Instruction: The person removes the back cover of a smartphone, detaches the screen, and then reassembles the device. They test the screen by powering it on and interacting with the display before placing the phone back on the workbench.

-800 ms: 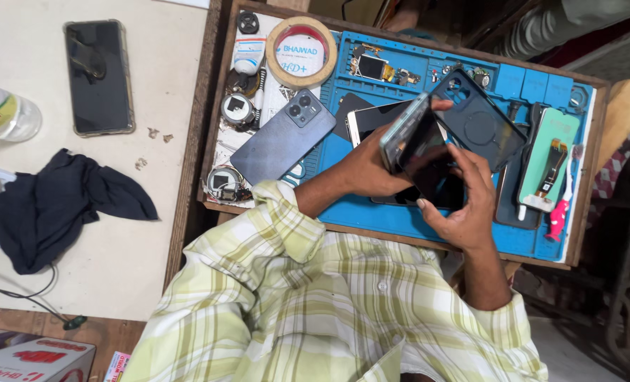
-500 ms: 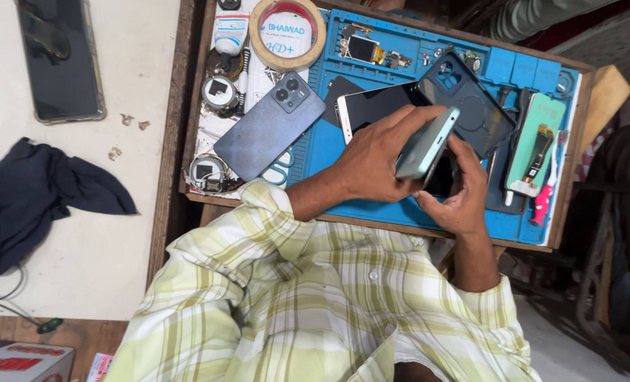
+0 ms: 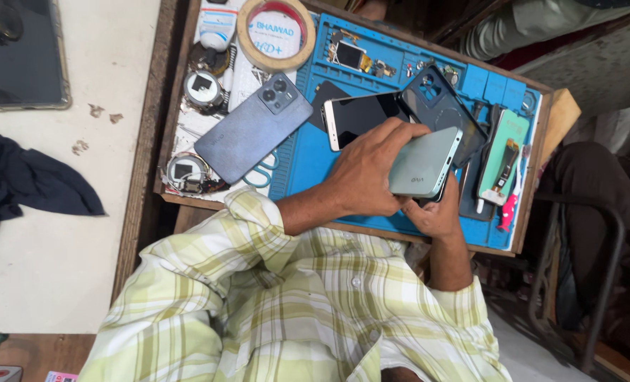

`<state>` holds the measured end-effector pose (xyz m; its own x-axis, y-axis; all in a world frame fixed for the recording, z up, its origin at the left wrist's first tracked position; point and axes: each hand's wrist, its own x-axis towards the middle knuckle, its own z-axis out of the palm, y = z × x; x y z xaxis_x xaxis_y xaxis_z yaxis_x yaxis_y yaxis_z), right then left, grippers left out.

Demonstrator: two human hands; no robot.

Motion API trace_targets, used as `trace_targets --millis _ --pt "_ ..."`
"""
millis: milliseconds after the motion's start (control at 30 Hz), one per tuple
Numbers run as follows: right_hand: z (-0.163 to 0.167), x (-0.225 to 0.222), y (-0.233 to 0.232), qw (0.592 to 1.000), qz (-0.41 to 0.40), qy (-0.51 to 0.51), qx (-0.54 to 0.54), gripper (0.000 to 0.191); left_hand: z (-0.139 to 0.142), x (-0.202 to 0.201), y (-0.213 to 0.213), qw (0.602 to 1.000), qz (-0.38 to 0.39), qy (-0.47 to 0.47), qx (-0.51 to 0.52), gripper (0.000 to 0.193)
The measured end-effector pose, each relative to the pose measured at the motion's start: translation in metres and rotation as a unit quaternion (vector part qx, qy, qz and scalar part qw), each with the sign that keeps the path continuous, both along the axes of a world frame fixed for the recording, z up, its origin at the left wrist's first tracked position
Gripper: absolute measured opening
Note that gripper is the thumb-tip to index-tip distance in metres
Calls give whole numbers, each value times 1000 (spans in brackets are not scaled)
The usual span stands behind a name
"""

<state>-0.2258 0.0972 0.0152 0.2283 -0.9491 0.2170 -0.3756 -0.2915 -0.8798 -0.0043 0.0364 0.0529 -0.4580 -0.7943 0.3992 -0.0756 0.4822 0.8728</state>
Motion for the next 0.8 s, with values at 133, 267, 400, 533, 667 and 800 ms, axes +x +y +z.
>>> trace_targets --millis 133,267,400,533,667,800 --pt "-6 -3 0 998 18 -56 6 38 0 -1 2 1000 13 0 3 80" --pt "3 6 -8 996 46 -79 0 49 1 0 2 999 19 4 28 80" --pt "12 16 -9 994 31 -102 -2 71 2 -1 -3 995 13 4 94 82" --pt "14 18 -13 998 -11 -62 -10 71 -4 0 -14 983 -18 53 172 81" --pt "15 19 -15 998 -48 -31 11 68 -21 -2 -26 982 -51 71 165 93" --pt "17 18 -17 998 -57 16 18 62 -46 1 -39 990 -120 26 67 83"
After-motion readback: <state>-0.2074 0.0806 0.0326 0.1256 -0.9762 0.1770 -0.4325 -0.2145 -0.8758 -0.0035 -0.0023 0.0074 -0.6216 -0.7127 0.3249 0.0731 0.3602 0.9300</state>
